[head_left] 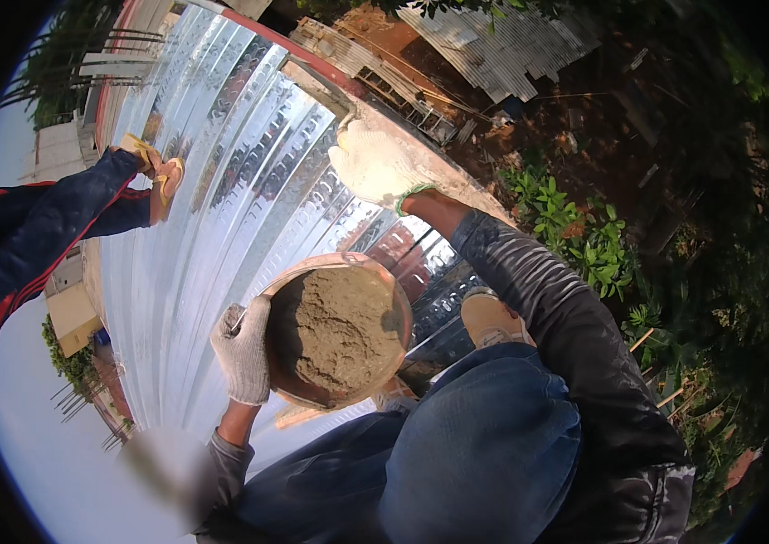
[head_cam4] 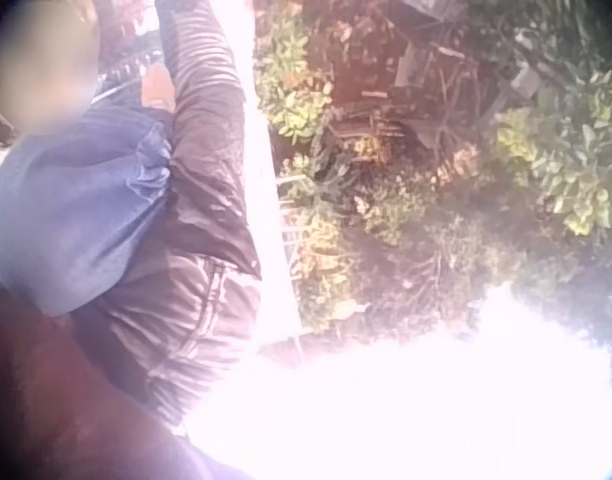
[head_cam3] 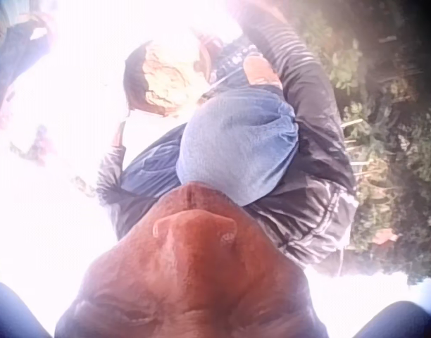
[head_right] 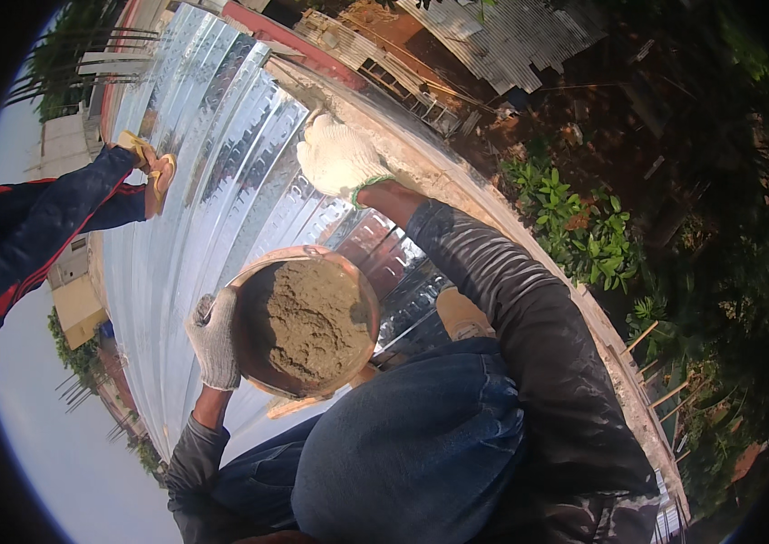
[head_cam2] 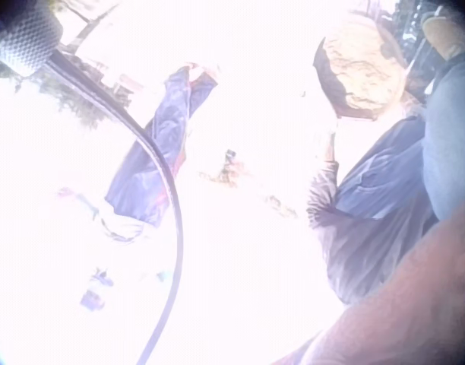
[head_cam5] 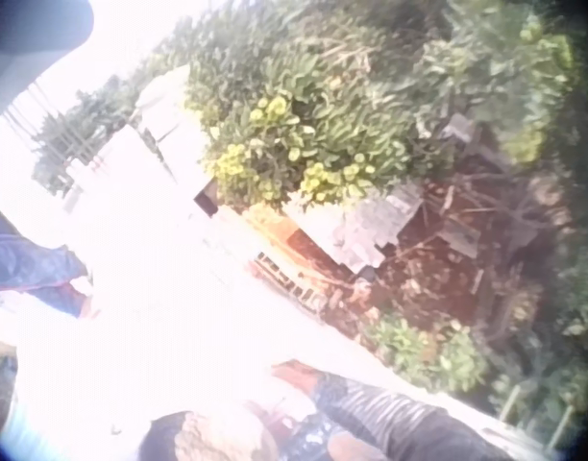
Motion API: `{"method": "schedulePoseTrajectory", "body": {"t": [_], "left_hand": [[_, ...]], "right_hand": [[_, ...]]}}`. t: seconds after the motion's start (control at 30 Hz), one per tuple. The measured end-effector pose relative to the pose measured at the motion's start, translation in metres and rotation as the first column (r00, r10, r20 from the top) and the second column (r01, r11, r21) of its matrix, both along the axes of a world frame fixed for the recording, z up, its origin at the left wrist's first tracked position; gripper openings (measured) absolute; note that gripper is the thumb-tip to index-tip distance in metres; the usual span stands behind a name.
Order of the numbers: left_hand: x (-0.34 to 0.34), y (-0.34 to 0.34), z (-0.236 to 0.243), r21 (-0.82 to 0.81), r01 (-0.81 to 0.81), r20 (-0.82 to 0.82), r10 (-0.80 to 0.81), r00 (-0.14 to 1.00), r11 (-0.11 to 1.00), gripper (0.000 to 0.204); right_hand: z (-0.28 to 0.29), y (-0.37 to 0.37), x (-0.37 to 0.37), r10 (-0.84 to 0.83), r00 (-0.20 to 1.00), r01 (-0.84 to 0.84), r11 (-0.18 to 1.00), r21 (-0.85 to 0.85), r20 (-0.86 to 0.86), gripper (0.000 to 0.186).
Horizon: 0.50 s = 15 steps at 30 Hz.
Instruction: The person scoops cement from a bucket with a trowel and applies it to the seams of a corrugated metal roof. They repeatedly smooth the cement along the roof ridges while another person works nearby.
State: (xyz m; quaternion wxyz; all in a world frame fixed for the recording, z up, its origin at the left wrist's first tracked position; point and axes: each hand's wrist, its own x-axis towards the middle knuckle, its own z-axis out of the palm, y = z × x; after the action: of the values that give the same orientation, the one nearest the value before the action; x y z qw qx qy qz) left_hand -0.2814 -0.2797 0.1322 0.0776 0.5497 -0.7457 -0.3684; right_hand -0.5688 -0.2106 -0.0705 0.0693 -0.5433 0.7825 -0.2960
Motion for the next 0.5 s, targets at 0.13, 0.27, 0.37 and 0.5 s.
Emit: {"method": "schedulePoseTrajectory", "body": {"t": [0.13, 0.27, 0.37, 0.5], "left_hand": [[0.002, -0.001, 0.000, -0.003, -0.005, 0.007, 0.005, 1.000, 1.000, 0.039], [0.006, 0.000, 0.001, -0.013, -0.017, 0.012, 0.017, 1.000, 1.000, 0.039], [0.000, 0.003, -0.003, 0.043, -0.039, -0.038, 0.041, 0.998, 0.998, 0.040], [0.000, -0.001, 0.000, 0.010, -0.012, 0.004, 0.011, 1.000, 1.000, 0.041]], "right_hand": [[0.021, -0.002, -0.005, 0.072, 0.994, -0.083, 0.988, 0.131, 0.081, 0.030], [-0.001, -0.016, -0.003, 0.104, 0.992, -0.116, 0.980, 0.163, 0.078, 0.029], [-0.030, -0.020, -0.005, 0.008, 0.992, -0.026, 0.989, 0.144, 0.128, 0.033], [-0.017, -0.023, -0.016, 0.234, 0.972, -0.210, 0.904, 0.374, -0.020, 0.035]]}}
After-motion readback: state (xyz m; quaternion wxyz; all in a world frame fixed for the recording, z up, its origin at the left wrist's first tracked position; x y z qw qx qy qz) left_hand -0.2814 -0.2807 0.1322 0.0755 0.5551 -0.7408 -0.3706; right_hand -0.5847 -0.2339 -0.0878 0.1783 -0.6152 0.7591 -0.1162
